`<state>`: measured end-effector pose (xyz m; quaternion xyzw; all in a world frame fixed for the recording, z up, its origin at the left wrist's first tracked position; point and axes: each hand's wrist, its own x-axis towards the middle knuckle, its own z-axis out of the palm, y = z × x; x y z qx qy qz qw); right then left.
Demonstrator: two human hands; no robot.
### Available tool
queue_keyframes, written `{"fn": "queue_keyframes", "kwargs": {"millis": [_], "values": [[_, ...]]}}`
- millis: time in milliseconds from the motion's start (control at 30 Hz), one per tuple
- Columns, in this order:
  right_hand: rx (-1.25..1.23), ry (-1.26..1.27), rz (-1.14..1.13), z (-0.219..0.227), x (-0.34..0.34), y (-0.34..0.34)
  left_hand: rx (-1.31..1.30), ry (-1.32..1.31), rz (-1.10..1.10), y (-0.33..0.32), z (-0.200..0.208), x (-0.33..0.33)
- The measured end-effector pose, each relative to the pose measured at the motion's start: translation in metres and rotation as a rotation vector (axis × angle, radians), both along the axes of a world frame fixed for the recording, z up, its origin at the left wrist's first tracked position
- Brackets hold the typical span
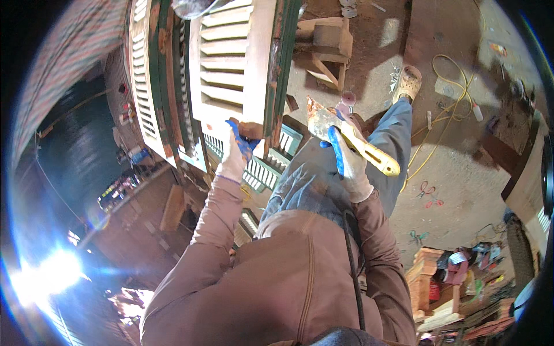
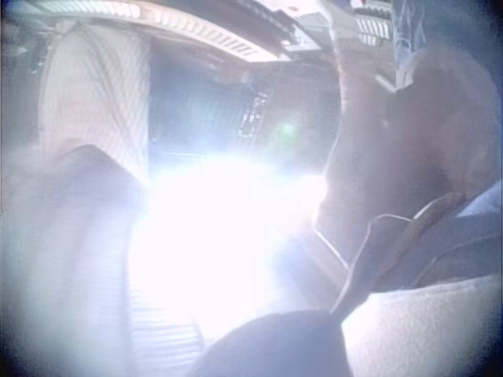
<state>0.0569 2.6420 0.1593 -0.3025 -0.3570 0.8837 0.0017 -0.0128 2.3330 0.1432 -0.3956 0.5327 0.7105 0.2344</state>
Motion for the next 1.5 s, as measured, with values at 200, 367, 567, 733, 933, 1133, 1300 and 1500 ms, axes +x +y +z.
{"fn": "queue_keyframes", "kwargs": {"millis": [200,367,567,733,933,1133,1300,1500], "values": [[0.044,-0.048,-0.04,-0.021,-0.02,-0.006,-0.365,-0.027,0.04,0.032,0.049,-0.023],[-0.009,0.08,-0.15,-0.013,-0.064,0.004,-1.697,0.528,-0.448,0.038,0.042,-0.098],[0.186,0.072,-0.109,-0.007,-0.115,0.014,-1.615,0.176,-0.524,0.088,-0.002,-0.174],[0.039,0.012,-0.1,-0.021,-0.137,0.023,-1.619,0.093,-0.574,0.107,0.006,-0.176],[-0.038,-0.012,-0.162,-0.034,-0.148,0.031,-1.652,0.087,-0.559,0.102,0.005,-0.172],[0.187,0.175,-0.172,-0.037,-0.177,0.056,-1.59,0.111,-0.501,0.098,0.003,-0.171],[0.181,0.257,-0.288,-0.053,-0.264,0.083,-1.591,0.093,-0.539,0.116,0.01,-0.172],[0.128,0.337,-0.29,-0.057,-0.345,0.097,-1.655,0.116,-0.602,0.106,0.01,-0.171]]}}
